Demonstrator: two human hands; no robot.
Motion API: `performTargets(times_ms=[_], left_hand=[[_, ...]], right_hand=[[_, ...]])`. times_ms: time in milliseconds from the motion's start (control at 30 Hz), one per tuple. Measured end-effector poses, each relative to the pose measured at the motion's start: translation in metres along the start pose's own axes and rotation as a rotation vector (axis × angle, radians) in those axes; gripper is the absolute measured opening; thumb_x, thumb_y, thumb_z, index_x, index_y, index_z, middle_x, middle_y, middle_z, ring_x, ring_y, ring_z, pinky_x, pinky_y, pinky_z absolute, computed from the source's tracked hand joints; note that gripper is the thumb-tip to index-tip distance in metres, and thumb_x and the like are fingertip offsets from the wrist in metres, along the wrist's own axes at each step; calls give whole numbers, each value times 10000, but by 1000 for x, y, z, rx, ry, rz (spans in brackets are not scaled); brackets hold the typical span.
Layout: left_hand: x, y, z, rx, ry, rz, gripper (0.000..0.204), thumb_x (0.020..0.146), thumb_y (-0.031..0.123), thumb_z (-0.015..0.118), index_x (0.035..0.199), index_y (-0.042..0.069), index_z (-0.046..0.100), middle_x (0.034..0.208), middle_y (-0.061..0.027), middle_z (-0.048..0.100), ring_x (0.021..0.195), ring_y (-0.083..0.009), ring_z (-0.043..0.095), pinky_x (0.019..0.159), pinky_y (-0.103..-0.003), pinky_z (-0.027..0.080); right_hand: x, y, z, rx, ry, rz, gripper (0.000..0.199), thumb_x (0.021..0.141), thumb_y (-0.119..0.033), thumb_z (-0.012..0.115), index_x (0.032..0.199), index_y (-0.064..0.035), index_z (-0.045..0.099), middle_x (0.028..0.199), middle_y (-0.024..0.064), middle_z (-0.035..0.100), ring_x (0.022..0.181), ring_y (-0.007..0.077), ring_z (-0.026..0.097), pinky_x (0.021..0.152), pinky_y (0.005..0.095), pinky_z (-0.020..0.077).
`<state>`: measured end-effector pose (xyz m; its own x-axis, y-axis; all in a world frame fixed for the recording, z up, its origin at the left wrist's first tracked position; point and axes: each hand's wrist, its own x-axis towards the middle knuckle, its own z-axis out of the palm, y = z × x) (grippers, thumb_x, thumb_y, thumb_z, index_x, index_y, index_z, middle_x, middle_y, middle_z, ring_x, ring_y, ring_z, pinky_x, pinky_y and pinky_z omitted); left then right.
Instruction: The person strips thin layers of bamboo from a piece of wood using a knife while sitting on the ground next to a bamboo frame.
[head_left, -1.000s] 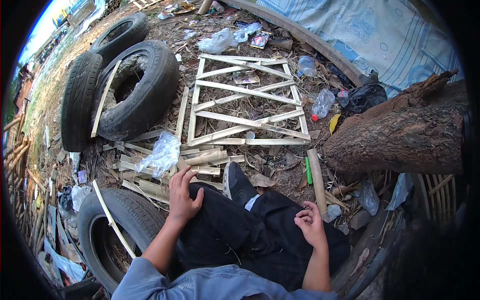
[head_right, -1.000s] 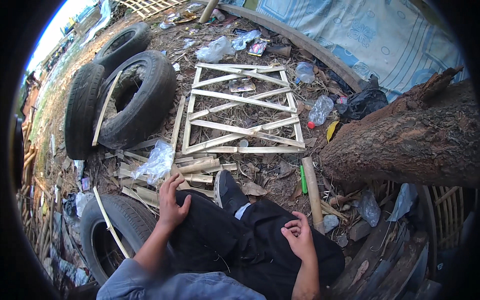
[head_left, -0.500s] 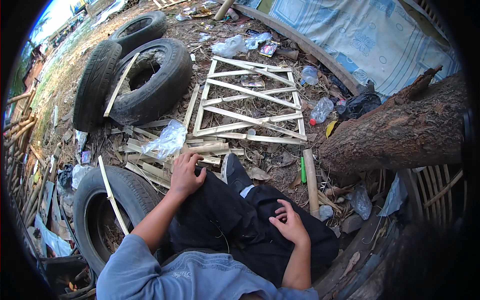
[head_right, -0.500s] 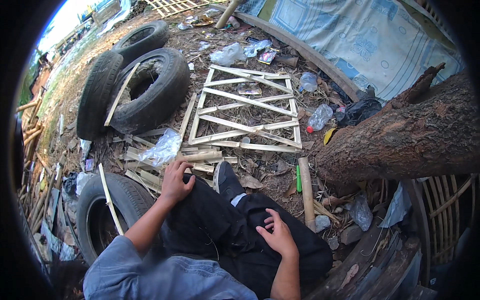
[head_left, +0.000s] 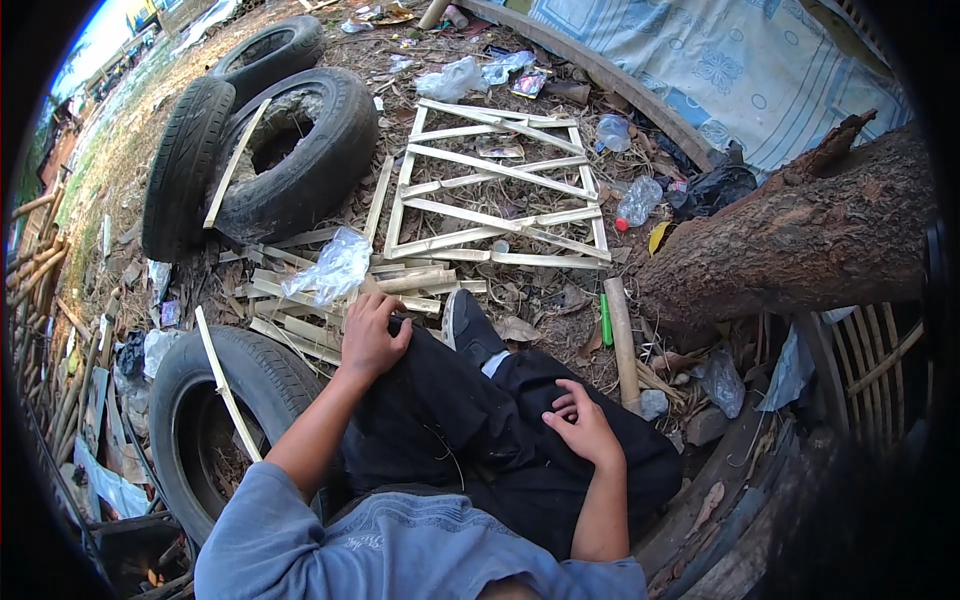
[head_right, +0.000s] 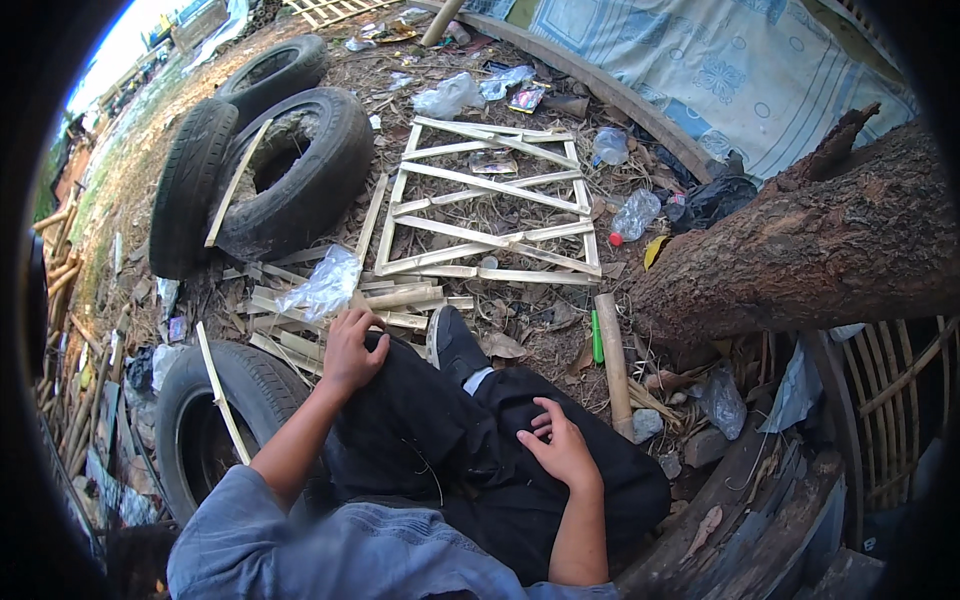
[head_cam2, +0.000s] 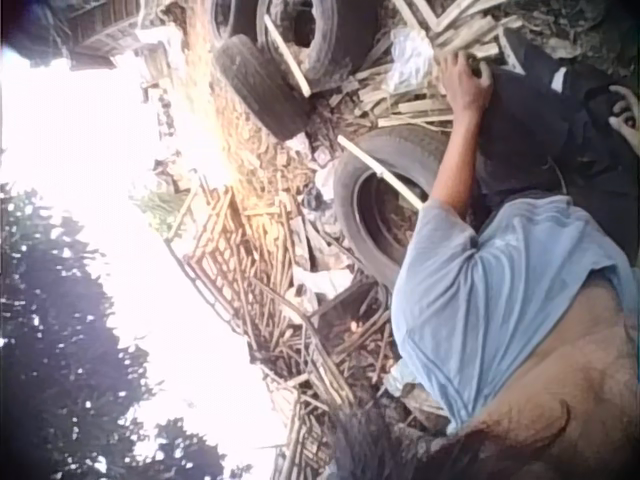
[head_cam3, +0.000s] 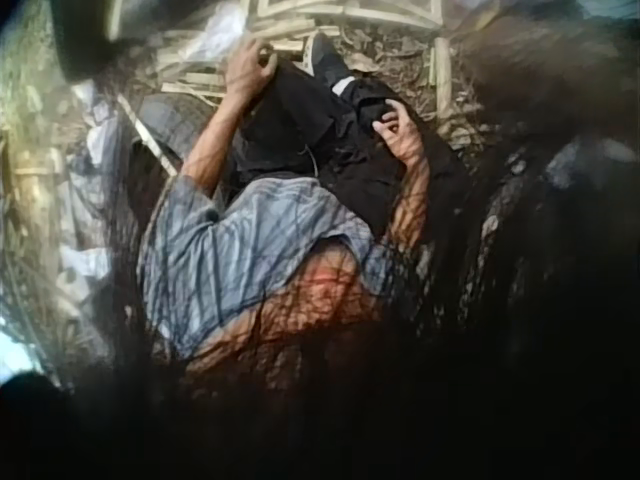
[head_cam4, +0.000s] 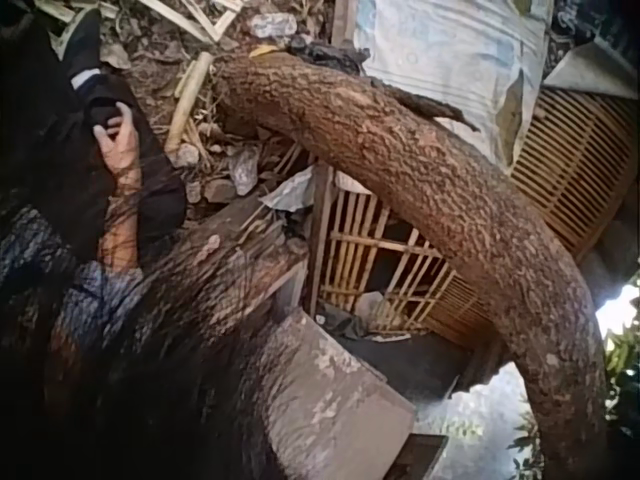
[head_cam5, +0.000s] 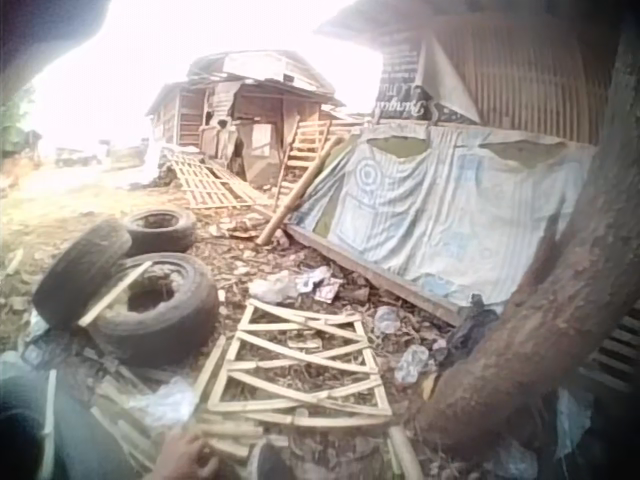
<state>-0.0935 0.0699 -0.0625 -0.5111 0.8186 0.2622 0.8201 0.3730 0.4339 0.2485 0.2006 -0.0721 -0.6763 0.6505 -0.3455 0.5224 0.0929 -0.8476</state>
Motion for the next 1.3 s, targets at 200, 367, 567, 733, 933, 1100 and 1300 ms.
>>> performTargets(times_ms=[200, 367, 567, 733, 933, 1100, 1300], left_hand=[[0, -3, -2, -12, -13, 3, 186, 742, 202, 674, 862, 68, 625, 912, -110, 597, 951, -298, 550, 880, -398, 414], [3, -1, -2, -6, -3, 10, 150, 754, 194, 661, 823, 65, 625, 846, -101, 607, 909, -291, 561, 859, -392, 419], [0, 3, -1, -28, -28, -34, 137, 759, 191, 656, 809, 67, 623, 820, -77, 616, 882, -274, 571, 841, -383, 423], [4, 4, 0, 21, -79, -24, 149, 762, 195, 652, 844, 73, 627, 853, -76, 625, 908, -272, 574, 846, -382, 422], [54, 10, 16, 208, -476, -68, 451, 795, 314, 669, 1173, 107, 535, 1166, -117, 584, 1141, -286, 548, 941, -375, 416], [142, -13, 95, 313, -611, 60, 646, 778, 336, 716, 1295, 82, 424, 1214, -142, 551, 1174, -295, 536, 955, -452, 437], [179, -43, 188, 525, -532, 76, 872, 652, 250, 785, 1384, 103, 336, 1215, -111, 532, 1177, -271, 516, 949, -466, 417]], right_hand=[[2, -1, 1, 6, -1, 15, 613, 794, -209, 753, 1317, -65, 468, 984, 138, 634, 836, 215, 651, 736, 337, 514], [2, 2, 3, 35, 15, 33, 601, 796, -213, 750, 1313, -70, 476, 984, 132, 636, 843, 211, 647, 726, 329, 511], [5, 2, 1, 42, 10, 27, 609, 792, -205, 754, 1309, -47, 474, 987, 140, 640, 842, 211, 649, 729, 336, 524], [3, 3, -1, 32, 18, 7, 604, 795, -199, 751, 1307, -37, 475, 984, 137, 643, 839, 202, 648, 702, 322, 521], [8, 2, -3, 25, 22, 40, 590, 795, -185, 748, 1301, -42, 481, 968, 128, 643, 826, 194, 649, 692, 316, 518], [18, -2, -4, 90, 22, 82, 566, 795, -159, 746, 1287, -42, 495, 947, 116, 645, 782, 165, 650, 666, 292, 511], [28, 14, -11, 150, 72, 145, 550, 799, -148, 739, 1282, -42, 500, 940, 109, 650, 757, 143, 650, 620, 270, 506]])
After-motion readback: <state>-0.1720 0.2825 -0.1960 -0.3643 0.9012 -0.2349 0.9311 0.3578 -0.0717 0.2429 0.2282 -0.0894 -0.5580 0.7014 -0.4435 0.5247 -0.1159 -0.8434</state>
